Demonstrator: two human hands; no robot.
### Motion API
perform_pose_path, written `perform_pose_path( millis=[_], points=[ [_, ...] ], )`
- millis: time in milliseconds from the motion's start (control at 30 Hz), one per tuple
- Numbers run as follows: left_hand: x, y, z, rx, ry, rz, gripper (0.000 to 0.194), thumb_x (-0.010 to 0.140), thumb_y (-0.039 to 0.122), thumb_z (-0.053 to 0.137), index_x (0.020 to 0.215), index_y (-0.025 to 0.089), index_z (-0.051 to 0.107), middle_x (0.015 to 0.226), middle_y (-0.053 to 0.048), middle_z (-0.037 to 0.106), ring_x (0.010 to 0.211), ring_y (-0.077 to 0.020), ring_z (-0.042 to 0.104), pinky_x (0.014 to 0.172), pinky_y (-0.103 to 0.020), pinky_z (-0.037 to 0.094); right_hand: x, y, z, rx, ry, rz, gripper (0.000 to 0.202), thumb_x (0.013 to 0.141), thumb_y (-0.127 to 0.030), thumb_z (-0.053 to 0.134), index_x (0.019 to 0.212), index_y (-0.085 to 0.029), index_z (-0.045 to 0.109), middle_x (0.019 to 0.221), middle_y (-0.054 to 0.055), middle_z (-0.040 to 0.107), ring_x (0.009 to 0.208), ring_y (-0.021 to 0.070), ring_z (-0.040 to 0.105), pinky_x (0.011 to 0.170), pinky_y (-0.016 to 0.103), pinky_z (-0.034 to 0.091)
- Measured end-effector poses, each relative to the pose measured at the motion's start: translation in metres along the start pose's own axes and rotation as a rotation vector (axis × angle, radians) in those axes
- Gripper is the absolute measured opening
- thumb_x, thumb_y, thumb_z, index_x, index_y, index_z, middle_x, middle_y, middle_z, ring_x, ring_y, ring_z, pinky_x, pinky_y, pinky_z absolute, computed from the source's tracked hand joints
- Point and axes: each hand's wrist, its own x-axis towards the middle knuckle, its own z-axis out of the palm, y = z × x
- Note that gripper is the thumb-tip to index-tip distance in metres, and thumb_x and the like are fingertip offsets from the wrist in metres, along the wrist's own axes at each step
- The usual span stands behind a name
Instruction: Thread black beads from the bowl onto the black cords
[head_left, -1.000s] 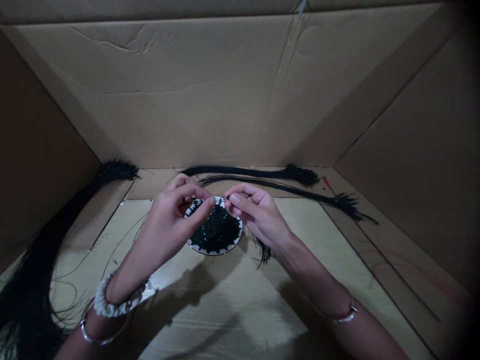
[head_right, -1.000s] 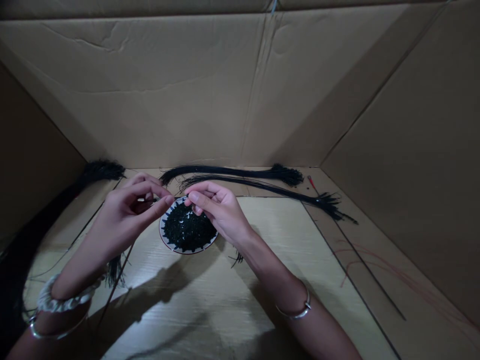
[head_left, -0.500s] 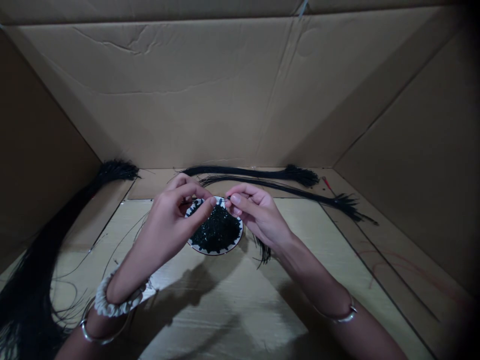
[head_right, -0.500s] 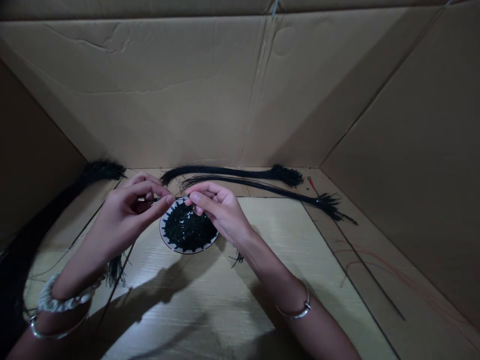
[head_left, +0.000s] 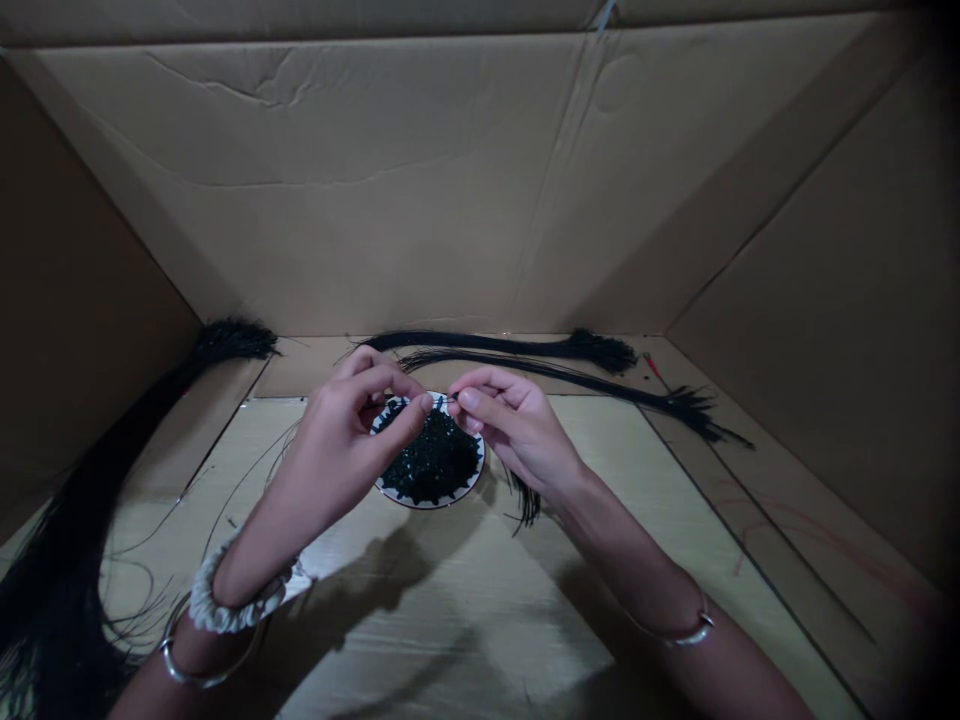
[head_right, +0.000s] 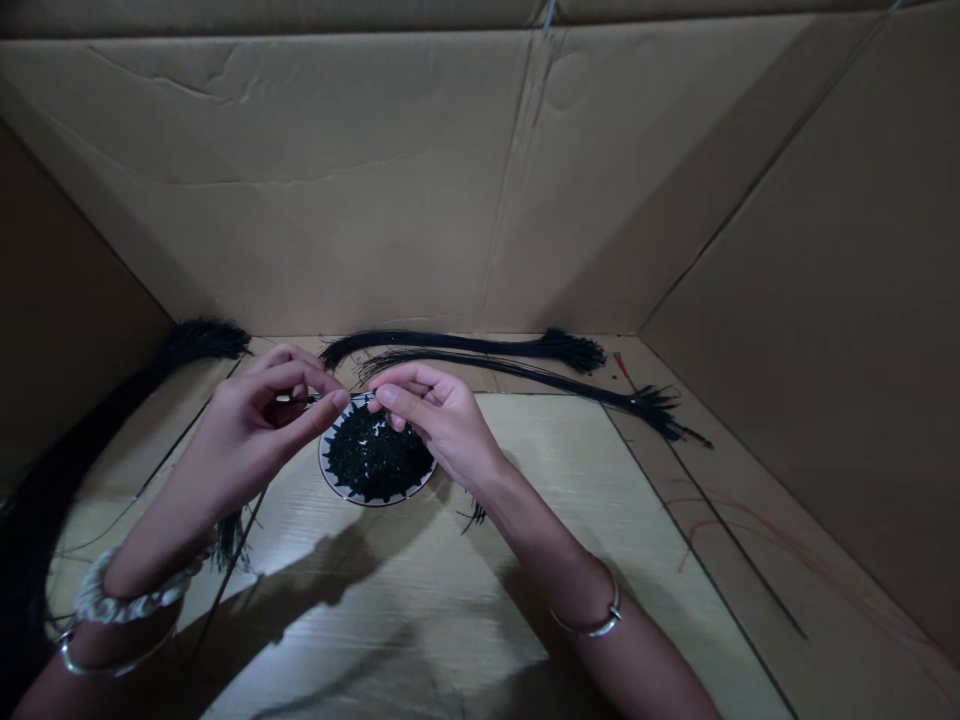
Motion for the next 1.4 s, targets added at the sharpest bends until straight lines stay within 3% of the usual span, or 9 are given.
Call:
perform_pose_path(
  millis=[1000, 1400],
  points=[
    [0.0008, 0.0007, -0.0006, 0.033, -0.011, -0.008, 0.012, 0.092, 0.031, 0.066, 0.086, 0.023, 0.074, 0.094, -0.002, 0.06, 0.081, -0.0148, 0.059, 0.061, -0.028, 0.042, 0.0017, 0.0021, -0.0018, 0.025, -0.055, 0.032, 0.01, 0.078, -0.028, 0.082, 0.082, -0.02, 0.077, 0.071, 0.0, 0.069, 0.056, 0.0077, 0.046, 0.054, 0.025, 0.033],
    [0.0005, -0.0006, 0.0005, 0.03, -0.021, 0.027, 0.011, 0.092, 0.027, 0.065, 0.086, 0.021, 0.073, 0.09, -0.003, 0.058, 0.075, -0.0143, 0.054, 0.059, -0.027, 0.04, -0.0056, -0.0019, 0.007, -0.181, 0.002, 0.021, 0.011, 0.082, -0.03, 0.079, 0.088, -0.021, 0.076, 0.079, 0.001, 0.071, 0.069, 0.0124, 0.058, 0.062, 0.026, 0.041]
  ],
)
